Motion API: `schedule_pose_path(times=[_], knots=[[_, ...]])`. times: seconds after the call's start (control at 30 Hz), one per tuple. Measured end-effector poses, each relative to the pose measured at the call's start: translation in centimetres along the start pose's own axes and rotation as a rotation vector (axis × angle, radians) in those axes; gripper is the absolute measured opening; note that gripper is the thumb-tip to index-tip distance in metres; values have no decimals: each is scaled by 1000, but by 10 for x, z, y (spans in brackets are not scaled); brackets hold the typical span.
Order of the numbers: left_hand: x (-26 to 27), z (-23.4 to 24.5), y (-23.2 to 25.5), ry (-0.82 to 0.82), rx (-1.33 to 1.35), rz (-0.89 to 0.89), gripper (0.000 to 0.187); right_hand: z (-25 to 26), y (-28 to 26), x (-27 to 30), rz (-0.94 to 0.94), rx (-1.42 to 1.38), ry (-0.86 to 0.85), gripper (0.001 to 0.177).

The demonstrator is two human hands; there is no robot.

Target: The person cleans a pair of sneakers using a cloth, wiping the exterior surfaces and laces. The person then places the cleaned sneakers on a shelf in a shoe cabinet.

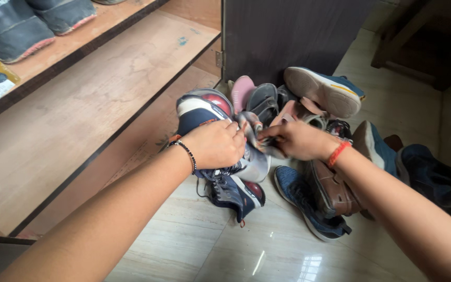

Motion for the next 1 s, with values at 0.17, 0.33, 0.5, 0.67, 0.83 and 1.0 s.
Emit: schedule_pose_path(times=[0.17,0.33,0.5,0.67,0.83,1.0], knots=[[20,-7,-8,-47,68,106,16,33,29,1,-108,-163,89,44],[43,-16,-44,-129,209,470,24,62,127,1,-152,-1460,693,7],[49,-17,-54,-37,322,732,16,102,166,31,84,-1697,1332,9],[37,-4,-51,140,265,689,18,5,22,-2,418,88,292,11],[55,3,-45,53,405,752,24,7,86,11,-368,56,-149,57],[97,-11,-62,101,598,1236,41,43,111,34,-574,-508,158,43]])
Point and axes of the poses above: each hand's wrist, its own x-axis away from the middle knuckle, its own z-axis out of the back of the hand, y = z × x, the point moved 6 cm from there along -x, towards the middle knuckle, and after that the axes turned 5 degrees about -z, right-handed, at the moved point
